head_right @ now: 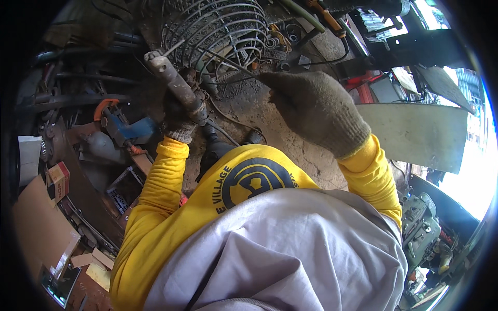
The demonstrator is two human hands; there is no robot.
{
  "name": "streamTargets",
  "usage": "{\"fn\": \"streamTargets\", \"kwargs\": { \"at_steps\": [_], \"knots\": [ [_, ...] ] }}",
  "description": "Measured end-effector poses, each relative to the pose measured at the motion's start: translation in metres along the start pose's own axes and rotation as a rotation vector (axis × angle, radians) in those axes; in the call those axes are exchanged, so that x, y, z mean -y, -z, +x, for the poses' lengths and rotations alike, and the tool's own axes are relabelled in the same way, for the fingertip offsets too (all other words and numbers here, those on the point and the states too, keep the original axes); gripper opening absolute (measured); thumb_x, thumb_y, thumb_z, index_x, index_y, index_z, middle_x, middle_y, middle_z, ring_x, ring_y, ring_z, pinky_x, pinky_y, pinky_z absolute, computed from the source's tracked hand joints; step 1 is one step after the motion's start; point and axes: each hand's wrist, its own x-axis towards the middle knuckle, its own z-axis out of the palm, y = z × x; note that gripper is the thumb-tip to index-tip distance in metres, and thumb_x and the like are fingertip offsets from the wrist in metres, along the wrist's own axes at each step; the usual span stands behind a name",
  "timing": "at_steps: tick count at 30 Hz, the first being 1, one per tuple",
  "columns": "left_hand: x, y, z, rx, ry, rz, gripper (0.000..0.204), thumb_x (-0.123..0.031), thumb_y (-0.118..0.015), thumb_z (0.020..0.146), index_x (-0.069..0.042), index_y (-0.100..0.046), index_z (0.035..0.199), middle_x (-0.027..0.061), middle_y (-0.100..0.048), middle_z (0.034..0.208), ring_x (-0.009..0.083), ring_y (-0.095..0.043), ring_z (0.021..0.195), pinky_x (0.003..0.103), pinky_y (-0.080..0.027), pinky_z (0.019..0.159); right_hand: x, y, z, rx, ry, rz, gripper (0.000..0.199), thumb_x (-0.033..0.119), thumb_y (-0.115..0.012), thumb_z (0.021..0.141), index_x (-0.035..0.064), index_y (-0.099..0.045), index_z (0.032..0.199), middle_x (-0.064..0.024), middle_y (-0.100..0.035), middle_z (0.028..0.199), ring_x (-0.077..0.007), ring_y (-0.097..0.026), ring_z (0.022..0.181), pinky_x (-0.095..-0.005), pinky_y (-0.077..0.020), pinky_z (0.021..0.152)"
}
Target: The person welds points on a wire cage structure using a welding rod and then uses a hammer to knock off slag and strike a large metal pipe part.
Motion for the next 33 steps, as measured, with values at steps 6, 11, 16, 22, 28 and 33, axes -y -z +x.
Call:
{"fn": "streamTargets", "kwargs": {
  "at_steps": [6, 11, 16, 22, 28, 33],
  "knots": [
    [-0.002, -0.005, 0.001, -0.017, -0.099, -0.074, 0.048, -0.029, -0.085, 0.080, -0.007, -0.063, 0.117, -0.0022, -0.066, 0.092, 0.0091, -0.063, 0.085, 0.030, -0.053, 0.080, 0.021, -0.006, -0.004, 0.061, -0.119, -0.032, 0.037, 0.015, -0.060, 0.094, 0.0120, -0.069, 0.130, -0.0193, -0.073, 0.091, -0.0372, -0.072, 0.081, -0.0454, -0.0576, 0.073],
    [-0.025, -0.017, -0.001, -0.004, -0.179, 0.153, 0.048, -0.028, -0.084, 0.081, -0.007, -0.064, 0.119, -0.0009, -0.066, 0.098, 0.0105, -0.063, 0.087, 0.030, -0.053, 0.082, 0.024, -0.011, -0.002, 0.042, -0.141, -0.046, 0.039, 0.016, -0.059, 0.094, 0.0128, -0.067, 0.132, -0.0198, -0.072, 0.088, -0.0368, -0.072, 0.078, -0.0452, -0.0572, 0.070],
    [-0.004, -0.013, 0.002, 0.110, 0.016, -0.568, 0.054, -0.009, -0.068, 0.091, 0.003, -0.052, 0.141, 0.0075, -0.066, 0.115, 0.0155, -0.066, 0.098, 0.031, -0.055, 0.085, 0.011, -0.036, -0.015, -0.015, -0.103, 0.071, 0.042, 0.017, -0.060, 0.094, 0.0115, -0.065, 0.136, -0.0192, -0.071, 0.086, -0.0380, -0.070, 0.076, -0.0456, -0.0563, 0.069],
    [-0.010, -0.006, 0.000, 0.062, -0.236, 0.346, 0.051, -0.011, -0.075, 0.087, -0.001, -0.055, 0.133, 0.0084, -0.068, 0.108, 0.0189, -0.068, 0.094, 0.034, -0.058, 0.084, 0.008, -0.062, -0.022, -0.066, -0.089, 0.033, 0.046, 0.016, -0.061, 0.093, 0.0115, -0.062, 0.139, -0.0182, -0.071, 0.086, -0.0381, -0.070, 0.076, -0.0459, -0.0558, 0.068],
    [-0.019, -0.003, 0.003, 0.202, -0.313, -0.099, 0.060, -0.016, -0.080, 0.082, 0.002, -0.056, 0.134, 0.0080, -0.068, 0.101, 0.0198, -0.066, 0.085, 0.034, -0.056, 0.077, 0.006, -0.059, -0.020, -0.053, -0.134, 0.066, 0.044, 0.015, -0.061, 0.094, 0.0118, -0.063, 0.138, -0.0182, -0.073, 0.091, -0.0372, -0.072, 0.082, -0.0452, -0.0571, 0.072],
    [-0.005, 0.003, 0.004, 0.061, -0.249, 0.088, 0.059, -0.027, -0.084, 0.075, -0.002, -0.060, 0.122, 0.0045, -0.064, 0.091, 0.0171, -0.061, 0.077, 0.034, -0.053, 0.071, 0.025, -0.044, -0.012, -0.071, -0.211, 0.158, 0.042, 0.015, -0.062, 0.095, 0.0099, -0.064, 0.136, -0.0202, -0.074, 0.098, -0.0375, -0.073, 0.087, -0.0437, -0.0578, 0.077]
  ]
}}
